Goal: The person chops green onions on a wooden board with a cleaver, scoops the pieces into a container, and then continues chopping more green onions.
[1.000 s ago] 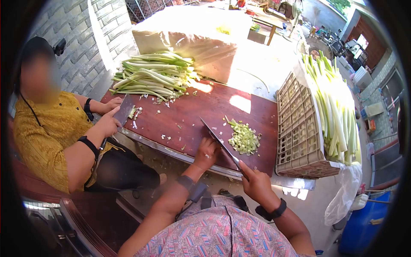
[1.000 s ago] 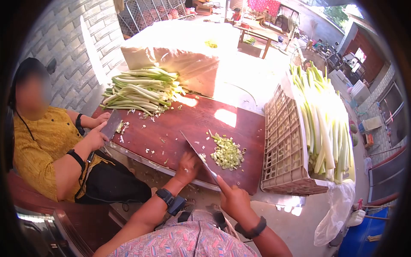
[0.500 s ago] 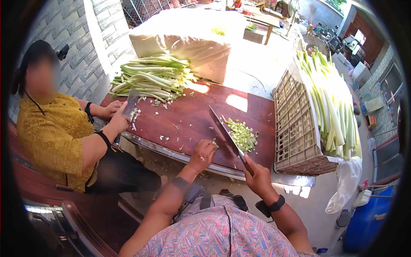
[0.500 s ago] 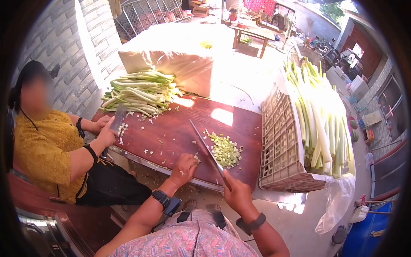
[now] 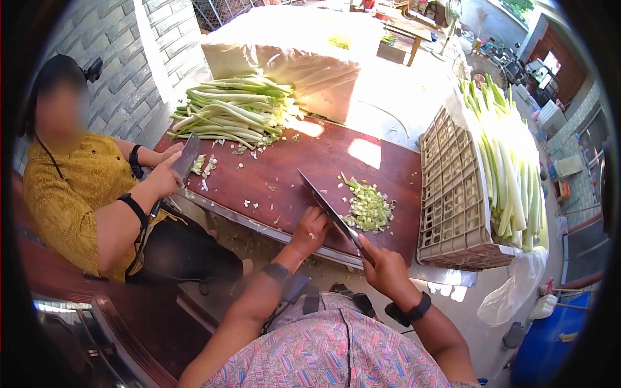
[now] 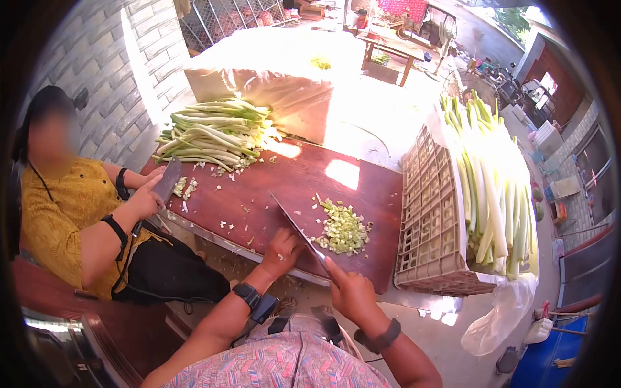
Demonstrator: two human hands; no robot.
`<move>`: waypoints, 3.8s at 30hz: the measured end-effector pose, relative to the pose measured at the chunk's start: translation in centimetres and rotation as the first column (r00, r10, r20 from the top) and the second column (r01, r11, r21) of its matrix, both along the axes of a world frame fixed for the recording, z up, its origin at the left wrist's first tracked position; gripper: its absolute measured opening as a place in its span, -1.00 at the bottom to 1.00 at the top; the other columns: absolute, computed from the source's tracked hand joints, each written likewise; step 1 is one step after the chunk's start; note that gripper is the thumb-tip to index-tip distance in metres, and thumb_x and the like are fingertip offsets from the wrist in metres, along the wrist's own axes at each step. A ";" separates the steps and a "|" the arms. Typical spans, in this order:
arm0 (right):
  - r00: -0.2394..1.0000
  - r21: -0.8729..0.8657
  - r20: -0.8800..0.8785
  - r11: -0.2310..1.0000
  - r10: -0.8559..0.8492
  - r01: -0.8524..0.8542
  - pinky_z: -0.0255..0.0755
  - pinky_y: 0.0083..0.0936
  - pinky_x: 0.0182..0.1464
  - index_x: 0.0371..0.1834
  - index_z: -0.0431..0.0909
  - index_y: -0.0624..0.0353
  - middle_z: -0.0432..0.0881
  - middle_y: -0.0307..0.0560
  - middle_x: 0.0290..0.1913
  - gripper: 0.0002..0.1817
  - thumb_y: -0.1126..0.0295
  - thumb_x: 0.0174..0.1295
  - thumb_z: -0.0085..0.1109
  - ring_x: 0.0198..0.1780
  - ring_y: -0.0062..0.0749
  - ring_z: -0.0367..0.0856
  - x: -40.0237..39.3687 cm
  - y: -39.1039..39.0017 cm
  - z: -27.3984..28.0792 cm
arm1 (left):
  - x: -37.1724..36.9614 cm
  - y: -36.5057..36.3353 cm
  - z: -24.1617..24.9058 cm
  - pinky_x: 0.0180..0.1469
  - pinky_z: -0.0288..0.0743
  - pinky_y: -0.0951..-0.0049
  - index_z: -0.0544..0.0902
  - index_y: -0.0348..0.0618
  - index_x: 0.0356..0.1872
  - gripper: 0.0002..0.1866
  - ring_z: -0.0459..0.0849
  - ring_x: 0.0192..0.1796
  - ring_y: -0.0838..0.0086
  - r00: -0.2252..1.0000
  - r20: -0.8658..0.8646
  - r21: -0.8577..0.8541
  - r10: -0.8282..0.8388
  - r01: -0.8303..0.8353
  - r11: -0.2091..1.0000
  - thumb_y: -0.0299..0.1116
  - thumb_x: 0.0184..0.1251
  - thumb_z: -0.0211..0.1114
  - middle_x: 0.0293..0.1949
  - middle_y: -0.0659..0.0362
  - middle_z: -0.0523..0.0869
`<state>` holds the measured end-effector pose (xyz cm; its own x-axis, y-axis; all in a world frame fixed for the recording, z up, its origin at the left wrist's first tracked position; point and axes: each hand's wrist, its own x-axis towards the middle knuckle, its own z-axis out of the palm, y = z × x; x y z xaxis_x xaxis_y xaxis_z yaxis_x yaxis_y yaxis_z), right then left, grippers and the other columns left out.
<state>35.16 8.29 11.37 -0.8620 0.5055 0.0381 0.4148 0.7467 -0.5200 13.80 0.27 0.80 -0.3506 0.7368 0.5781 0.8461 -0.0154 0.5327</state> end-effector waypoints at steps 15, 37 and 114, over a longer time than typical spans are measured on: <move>0.967 -0.110 -0.198 0.984 -0.161 0.142 0.48 -0.12 -0.32 0.30 0.46 -0.04 0.60 0.16 -0.43 -0.39 0.45 0.09 0.26 -0.38 0.10 0.62 1.5 0.8 -2.9 | 0.2 -1.1 1.1 -0.08 0.47 0.17 0.59 -0.21 -0.37 -0.88 0.57 -0.14 0.11 0.998 0.013 0.037 -0.059 0.058 0.998 -0.57 0.04 0.32 -0.28 0.06 0.60; 0.997 -0.017 -0.078 1.000 0.000 -0.001 0.48 -0.09 -0.31 0.29 0.47 -0.01 0.64 0.17 -0.38 -0.40 0.47 0.09 0.24 -0.35 0.16 0.62 -2.7 0.1 -2.7 | 0.0 -1.0 0.0 -0.17 0.48 0.19 0.55 -0.22 -0.42 -0.87 0.57 -0.20 0.07 0.999 0.053 -0.004 0.012 -0.012 1.000 -0.60 0.03 0.32 -0.35 0.02 0.54; 0.983 -0.131 -0.178 0.991 -0.053 0.030 0.52 -0.19 -0.25 0.27 0.48 0.07 0.65 0.24 -0.30 -0.43 0.51 0.10 0.23 -0.29 0.16 0.64 -1.7 -1.0 -2.5 | -0.1 -1.9 0.4 -0.10 0.48 0.21 0.58 -0.21 -0.39 -0.86 0.56 -0.14 0.09 0.999 0.043 0.015 -0.018 0.018 1.000 -0.62 0.02 0.31 -0.30 0.04 0.58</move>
<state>33.51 7.27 8.83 -0.8247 0.5516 0.1249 0.3345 0.6538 -0.6787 13.66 -1.67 1.19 -0.3619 0.7346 0.5739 0.8221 -0.0387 0.5680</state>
